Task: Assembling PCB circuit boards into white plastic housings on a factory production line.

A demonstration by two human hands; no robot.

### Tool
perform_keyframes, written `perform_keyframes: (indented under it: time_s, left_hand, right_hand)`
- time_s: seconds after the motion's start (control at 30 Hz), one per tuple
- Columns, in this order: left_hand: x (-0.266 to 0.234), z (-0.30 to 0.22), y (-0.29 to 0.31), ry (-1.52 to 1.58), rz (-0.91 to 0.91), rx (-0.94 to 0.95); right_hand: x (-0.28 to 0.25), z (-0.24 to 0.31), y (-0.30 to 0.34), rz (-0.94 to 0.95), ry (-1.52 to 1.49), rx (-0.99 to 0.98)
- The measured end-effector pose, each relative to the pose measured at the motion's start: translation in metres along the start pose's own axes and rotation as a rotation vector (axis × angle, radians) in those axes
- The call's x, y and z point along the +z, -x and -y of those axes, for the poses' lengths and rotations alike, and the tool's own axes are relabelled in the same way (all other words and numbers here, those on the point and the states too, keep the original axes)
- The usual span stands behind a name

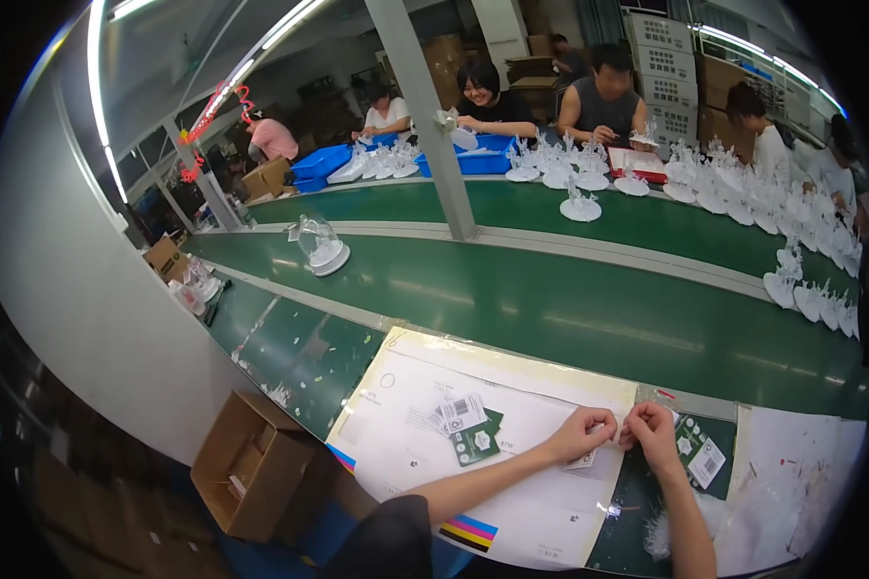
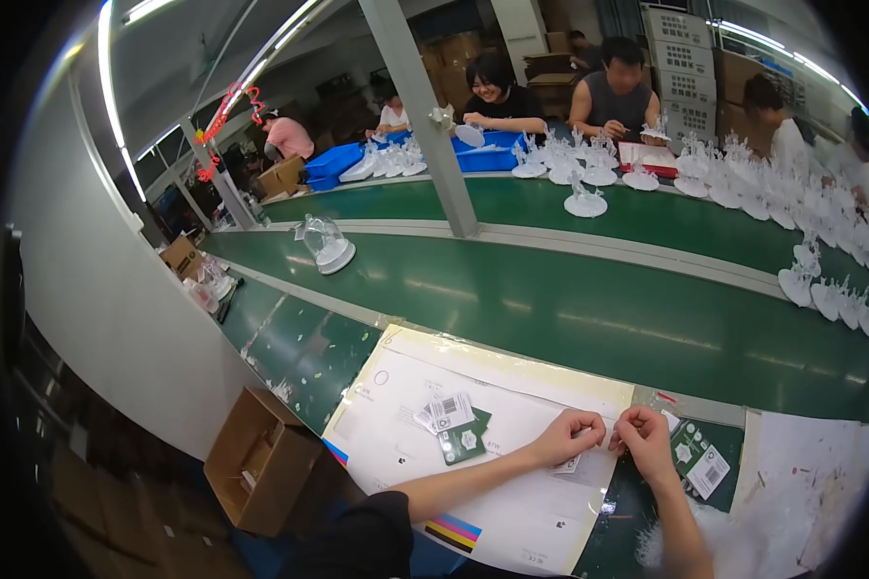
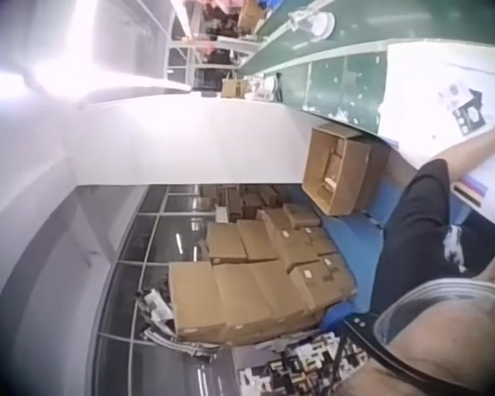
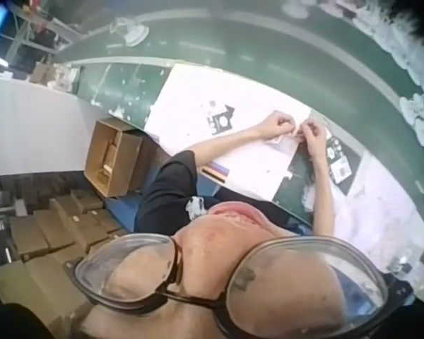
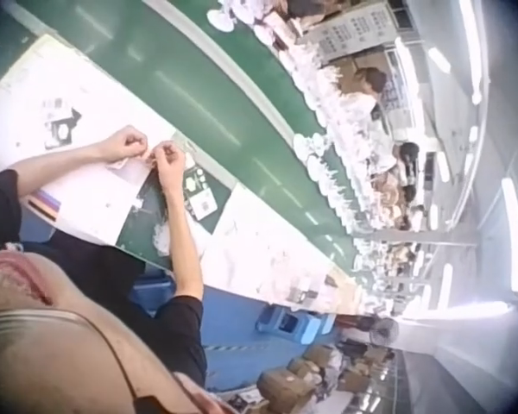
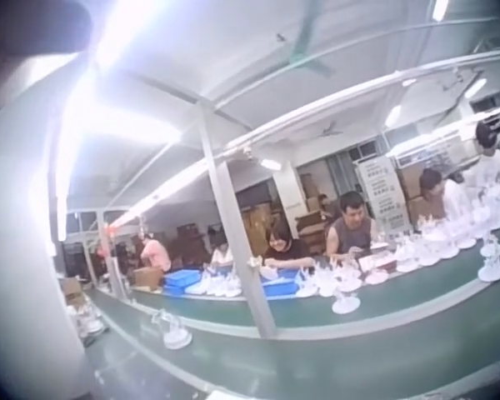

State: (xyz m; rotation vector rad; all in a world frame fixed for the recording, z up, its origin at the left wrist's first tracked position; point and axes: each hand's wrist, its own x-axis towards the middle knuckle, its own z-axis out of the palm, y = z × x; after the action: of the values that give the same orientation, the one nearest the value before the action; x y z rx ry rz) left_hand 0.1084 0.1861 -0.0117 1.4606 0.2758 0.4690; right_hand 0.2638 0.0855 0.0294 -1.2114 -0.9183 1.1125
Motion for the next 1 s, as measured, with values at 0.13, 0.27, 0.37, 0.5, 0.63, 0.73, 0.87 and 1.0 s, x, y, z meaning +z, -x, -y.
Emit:
perform_keyframes:
  time_s: [0.13,0.27,0.37,0.5,0.63,0.73,0.87,1.0]
  left_hand:
    - [0.013,-0.005,-0.005,-0.007,-0.012,0.081]
    - [0.003,-0.001,0.000,-0.121,-0.075,0.033]
    - [-0.003,0.011,0.002,-0.054,-0.097,-0.013]
    - [0.002,-0.013,0.000,-0.028,-0.180,-0.076]
    - [0.004,-0.019,-0.003,0.032,-0.187,-0.033]
    - [0.004,-0.010,-0.004,0.085,-0.137,-0.010]
    - [0.007,-0.008,-0.005,0.150,-0.138,-0.017]
    - [0.008,-0.012,-0.003,0.150,-0.157,-0.023]
  right_hand:
    - [-0.003,0.005,0.010,0.025,0.021,0.016]
    - [-0.008,-0.008,0.005,0.104,0.115,-0.008]
    - [-0.007,-0.012,0.000,0.125,0.150,-0.039]
    - [-0.007,-0.010,-0.004,0.175,0.068,-0.131]
    - [-0.002,-0.010,-0.003,0.142,0.078,-0.179]
    - [-0.003,0.000,0.006,0.130,0.096,-0.194]
    - [-0.004,-0.002,0.006,0.084,0.154,-0.170]
    - [0.000,-0.001,0.009,0.102,0.083,-0.129]
